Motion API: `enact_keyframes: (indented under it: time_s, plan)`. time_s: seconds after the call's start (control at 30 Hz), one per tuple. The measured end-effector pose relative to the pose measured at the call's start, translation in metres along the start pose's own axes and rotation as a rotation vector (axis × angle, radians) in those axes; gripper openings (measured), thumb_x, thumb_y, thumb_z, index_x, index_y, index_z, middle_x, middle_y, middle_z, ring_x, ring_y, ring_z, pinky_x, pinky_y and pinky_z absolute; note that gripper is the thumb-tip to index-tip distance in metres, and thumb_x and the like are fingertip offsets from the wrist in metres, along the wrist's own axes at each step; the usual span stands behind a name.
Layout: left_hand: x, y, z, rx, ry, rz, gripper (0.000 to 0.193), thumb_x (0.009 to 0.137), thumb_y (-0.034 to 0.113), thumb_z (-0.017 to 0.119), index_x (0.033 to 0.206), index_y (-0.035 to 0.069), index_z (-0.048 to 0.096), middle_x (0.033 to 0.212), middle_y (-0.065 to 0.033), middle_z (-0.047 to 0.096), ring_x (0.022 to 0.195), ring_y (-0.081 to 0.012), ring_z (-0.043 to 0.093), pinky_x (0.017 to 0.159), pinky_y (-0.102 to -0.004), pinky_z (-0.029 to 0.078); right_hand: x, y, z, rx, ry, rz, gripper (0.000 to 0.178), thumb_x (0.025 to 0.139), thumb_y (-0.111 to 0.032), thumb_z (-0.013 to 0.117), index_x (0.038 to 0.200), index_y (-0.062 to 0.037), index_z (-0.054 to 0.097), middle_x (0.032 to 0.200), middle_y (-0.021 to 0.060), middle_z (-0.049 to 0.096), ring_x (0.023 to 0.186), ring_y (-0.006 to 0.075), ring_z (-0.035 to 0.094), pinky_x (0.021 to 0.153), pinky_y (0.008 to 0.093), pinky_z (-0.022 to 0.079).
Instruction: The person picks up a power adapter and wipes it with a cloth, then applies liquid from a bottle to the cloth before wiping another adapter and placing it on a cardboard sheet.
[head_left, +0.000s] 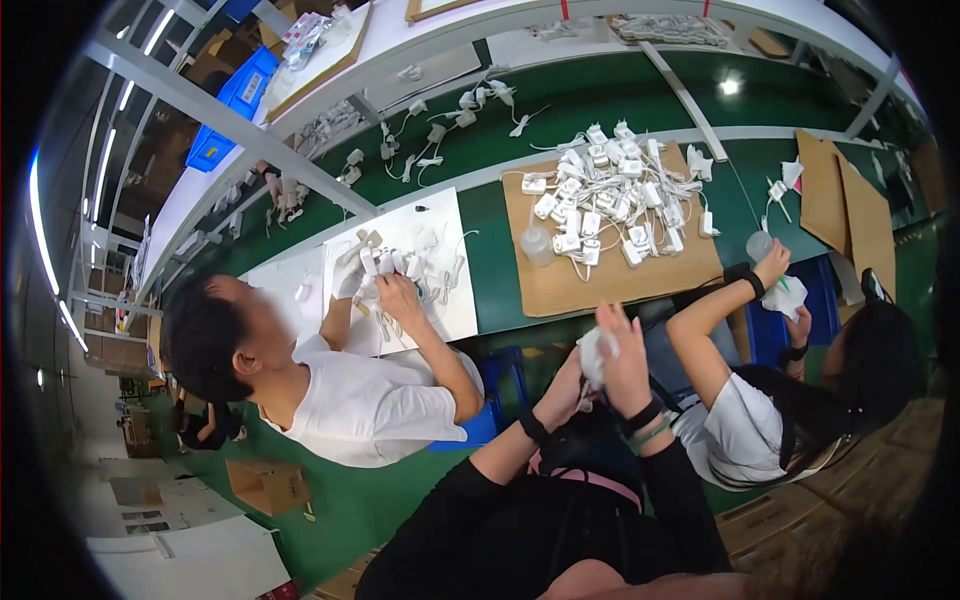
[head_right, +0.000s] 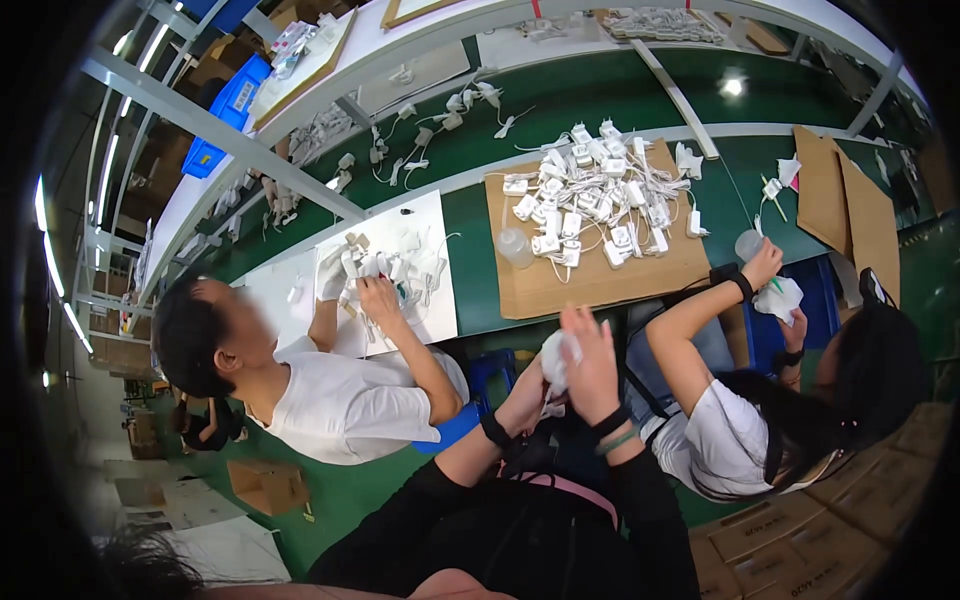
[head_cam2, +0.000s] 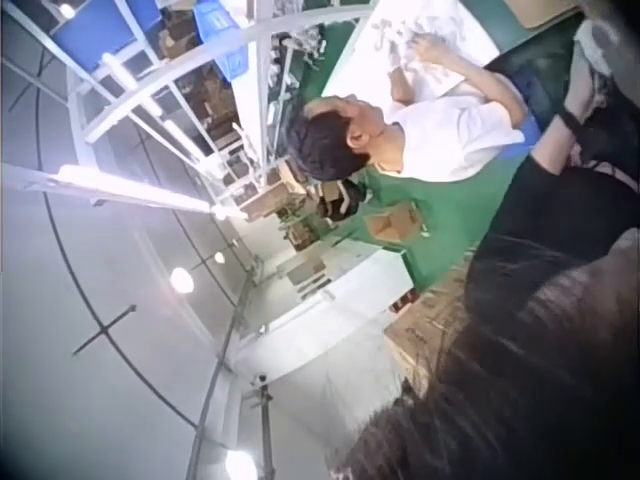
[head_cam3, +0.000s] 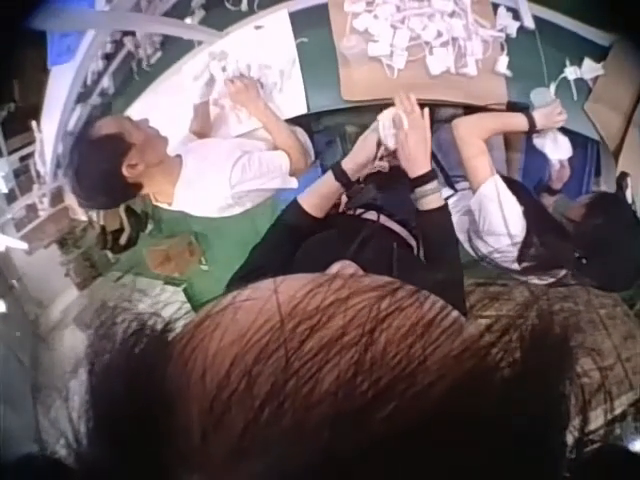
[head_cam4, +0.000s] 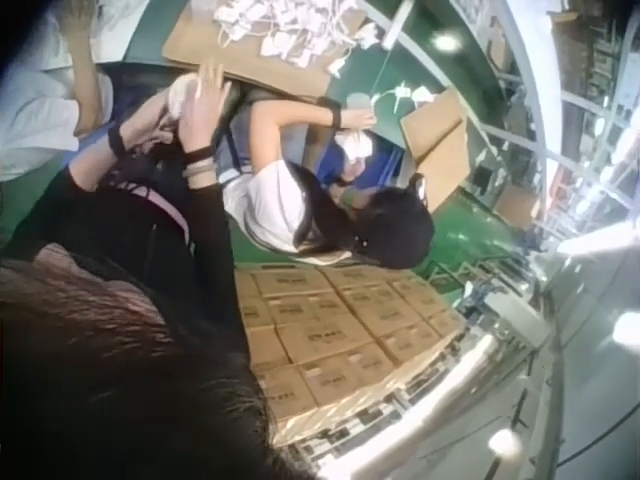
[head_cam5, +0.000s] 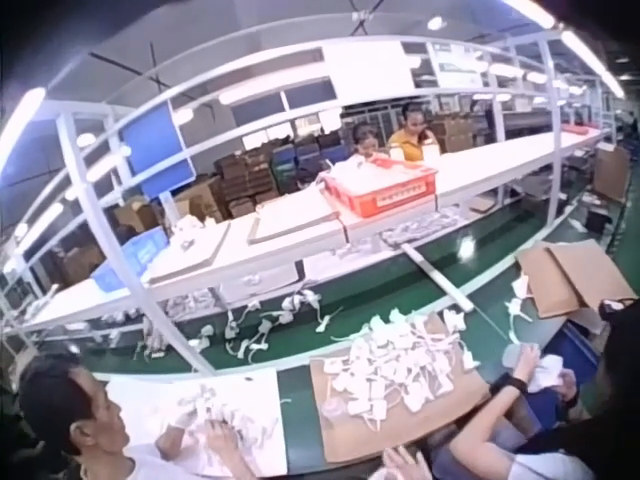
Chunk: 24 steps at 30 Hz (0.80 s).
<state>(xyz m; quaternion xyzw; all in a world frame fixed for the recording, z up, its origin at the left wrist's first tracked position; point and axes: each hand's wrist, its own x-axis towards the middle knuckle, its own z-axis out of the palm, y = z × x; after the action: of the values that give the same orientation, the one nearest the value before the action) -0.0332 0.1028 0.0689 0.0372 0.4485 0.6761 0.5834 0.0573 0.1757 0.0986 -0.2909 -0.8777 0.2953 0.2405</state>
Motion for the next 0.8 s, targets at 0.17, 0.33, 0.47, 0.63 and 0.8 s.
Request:
enact_keyframes:
  time_s: [0.17, 0.33, 0.47, 0.63, 0.8]
  plan:
    - [0.070, 0.031, -0.053, 0.042, 0.234, -0.030, 0.026, 0.096, 0.037, 0.038, 0.094, 0.012, 0.046, 0.062, -0.0019, 0.046, 0.039, -0.0098, 0.040, 0.033, -0.0223, 0.029, -0.014, 0.066, 0.007, 0.858, 0.228, 0.645, 0.043, 0.096, -0.032, 0.039, 0.120, 0.0011, 0.053, 0.110, 0.0118, 0.059, 0.096, 0.0145, 0.055, 0.078, 0.0260, 0.042]
    - [0.184, 0.062, -0.170, -0.039, 0.521, 0.190, 0.019, 0.092, 0.026, 0.048, 0.102, 0.010, 0.046, 0.074, -0.0053, 0.050, 0.052, -0.0149, 0.048, 0.044, -0.0279, 0.042, -0.047, 0.032, -0.018, 1.109, 0.271, 0.899, 0.043, 0.097, -0.035, 0.036, 0.113, -0.0013, 0.057, 0.080, 0.0025, 0.064, 0.055, 0.0058, 0.051, 0.048, 0.0186, 0.034]
    - [0.212, 0.075, -0.246, 0.236, 0.876, 0.417, 0.026, 0.087, 0.010, 0.053, 0.112, 0.003, 0.047, 0.093, -0.0097, 0.052, 0.081, -0.0197, 0.055, 0.073, -0.0330, 0.047, -0.071, 0.022, -0.013, 1.143, 0.288, 0.902, 0.042, 0.097, -0.034, 0.035, 0.110, -0.0023, 0.058, 0.082, 0.0036, 0.064, 0.057, 0.0072, 0.054, 0.049, 0.0179, 0.035]
    - [0.183, 0.014, -0.095, 0.822, 0.473, 0.668, 0.029, 0.081, 0.000, 0.050, 0.110, 0.000, 0.051, 0.099, -0.0156, 0.056, 0.096, -0.0243, 0.054, 0.086, -0.0329, 0.041, -0.101, 0.035, -0.022, 1.099, 0.444, 1.047, 0.041, 0.097, -0.034, 0.035, 0.110, -0.0027, 0.058, 0.083, 0.0043, 0.065, 0.058, 0.0074, 0.055, 0.049, 0.0177, 0.035]
    - [0.230, 0.024, -0.036, 1.924, 0.308, 1.209, 0.027, 0.080, 0.002, 0.049, 0.106, 0.000, 0.053, 0.099, -0.0190, 0.058, 0.102, -0.0334, 0.053, 0.090, -0.0419, 0.040, -0.097, 0.025, -0.020, 1.123, 0.446, 1.039, 0.040, 0.097, -0.033, 0.035, 0.110, -0.0028, 0.058, 0.085, 0.0047, 0.065, 0.060, 0.0078, 0.055, 0.049, 0.0179, 0.036]
